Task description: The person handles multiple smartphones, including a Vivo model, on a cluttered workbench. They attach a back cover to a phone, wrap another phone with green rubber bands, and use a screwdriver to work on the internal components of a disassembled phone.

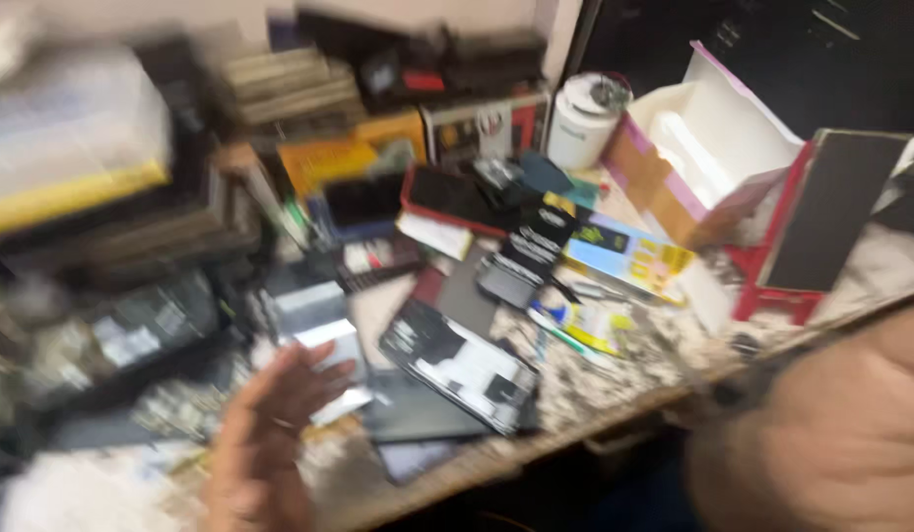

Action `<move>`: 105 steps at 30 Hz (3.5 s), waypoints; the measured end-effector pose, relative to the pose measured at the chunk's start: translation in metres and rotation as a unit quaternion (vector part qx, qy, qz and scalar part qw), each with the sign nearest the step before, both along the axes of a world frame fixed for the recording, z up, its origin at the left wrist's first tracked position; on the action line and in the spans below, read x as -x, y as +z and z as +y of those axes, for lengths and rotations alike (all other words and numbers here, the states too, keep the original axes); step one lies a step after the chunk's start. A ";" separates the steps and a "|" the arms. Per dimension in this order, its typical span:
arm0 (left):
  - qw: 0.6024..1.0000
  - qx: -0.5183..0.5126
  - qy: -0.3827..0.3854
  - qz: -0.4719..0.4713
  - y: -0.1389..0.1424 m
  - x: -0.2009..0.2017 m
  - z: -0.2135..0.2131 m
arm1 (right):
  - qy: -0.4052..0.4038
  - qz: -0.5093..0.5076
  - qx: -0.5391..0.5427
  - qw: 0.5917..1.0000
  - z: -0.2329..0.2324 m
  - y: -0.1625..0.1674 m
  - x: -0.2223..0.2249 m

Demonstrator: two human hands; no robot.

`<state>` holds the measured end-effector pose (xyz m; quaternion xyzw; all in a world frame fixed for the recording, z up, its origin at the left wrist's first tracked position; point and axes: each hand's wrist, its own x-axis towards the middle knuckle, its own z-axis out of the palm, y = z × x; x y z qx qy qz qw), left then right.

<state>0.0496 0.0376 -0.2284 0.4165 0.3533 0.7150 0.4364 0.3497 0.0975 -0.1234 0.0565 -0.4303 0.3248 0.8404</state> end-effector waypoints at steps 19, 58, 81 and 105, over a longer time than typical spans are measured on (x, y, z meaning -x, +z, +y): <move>0.995 -0.049 0.042 0.081 -0.088 -0.055 -0.076 | -0.238 -0.796 0.071 0.552 0.003 -0.100 0.050; 0.922 0.098 -0.205 -0.314 -0.023 -0.050 -0.039 | -0.367 -0.852 0.081 0.366 0.096 -0.082 -0.055; 0.925 0.157 -0.205 -0.277 -0.010 -0.064 -0.026 | -0.209 -0.645 0.052 0.733 -0.045 -0.064 0.012; 0.945 0.172 -0.193 -0.199 -0.017 -0.073 -0.030 | -0.164 -0.737 -0.062 0.653 -0.037 -0.020 0.037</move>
